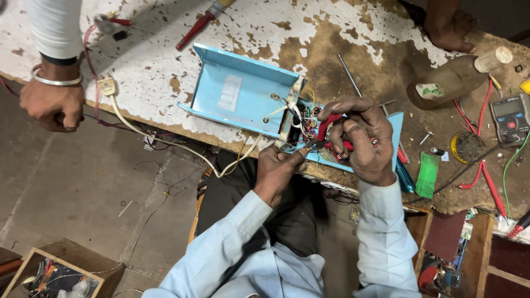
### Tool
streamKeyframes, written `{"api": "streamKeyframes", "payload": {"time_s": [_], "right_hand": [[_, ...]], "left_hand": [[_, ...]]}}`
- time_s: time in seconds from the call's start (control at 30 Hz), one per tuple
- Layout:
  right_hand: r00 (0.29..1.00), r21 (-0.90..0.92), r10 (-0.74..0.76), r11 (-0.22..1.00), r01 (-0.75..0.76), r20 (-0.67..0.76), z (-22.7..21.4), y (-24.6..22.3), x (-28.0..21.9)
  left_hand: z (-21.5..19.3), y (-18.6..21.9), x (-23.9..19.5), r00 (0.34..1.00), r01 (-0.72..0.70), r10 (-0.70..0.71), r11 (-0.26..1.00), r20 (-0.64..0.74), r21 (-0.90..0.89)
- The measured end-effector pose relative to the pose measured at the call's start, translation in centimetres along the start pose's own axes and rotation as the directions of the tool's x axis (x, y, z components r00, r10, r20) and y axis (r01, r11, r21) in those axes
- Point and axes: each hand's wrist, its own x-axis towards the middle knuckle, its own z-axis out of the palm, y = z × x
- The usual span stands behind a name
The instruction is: The person uses pliers and a soldering iron to adjust and solder wires inside a small blue metal box. They also handle a vintage radio, turning its knobs and moving it aside to access the box.
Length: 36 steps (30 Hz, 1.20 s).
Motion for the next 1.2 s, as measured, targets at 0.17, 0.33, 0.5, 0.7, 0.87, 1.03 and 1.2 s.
{"api": "streamKeyframes", "payload": {"time_s": [0.17, 0.33, 0.5, 0.7, 0.87, 1.03, 1.2], "right_hand": [[0.99, -0.013, -0.051, 0.999, 0.05, -0.128, 1.6, 0.3, -0.8], [0.95, -0.013, -0.075, 0.997, 0.074, -0.302, 3.6, 0.4, -1.7], [0.797, -0.197, -0.205, 0.974, 0.11, -0.569, 7.1, 0.2, -1.2], [0.831, -0.149, -0.172, 0.983, 0.108, -0.529, 5.0, -0.8, -0.6], [0.788, 0.051, -0.13, 0.978, 0.2, -0.602, 2.1, -1.4, -4.0], [0.675, 0.261, -0.177, 0.829, 0.494, -0.716, -1.6, -2.8, -10.1], [0.427, 0.093, -0.24, 0.775, 0.625, -0.872, -11.3, -1.2, -14.5]], "left_hand": [[0.2, 0.4, 0.0, 1.0, 0.012, -0.012, 1.0, -0.013, -0.019], [0.4, 0.5, -0.3, 0.996, 0.061, -0.063, 0.997, -0.056, -0.04], [0.4, 0.6, -0.1, 0.999, 0.025, -0.025, 1.0, -0.033, -0.006], [0.0, 0.7, -0.5, 0.998, -0.024, 0.021, 0.998, 0.06, 0.051], [-0.6, 0.3, -0.5, 0.996, -0.007, 0.003, 0.999, 0.09, 0.046], [-1.4, 0.2, -0.2, 0.986, -0.008, 0.005, 1.0, 0.164, 0.017], [-2.9, -0.2, -0.1, 0.966, 0.003, -0.011, 1.0, 0.257, 0.03]]}}
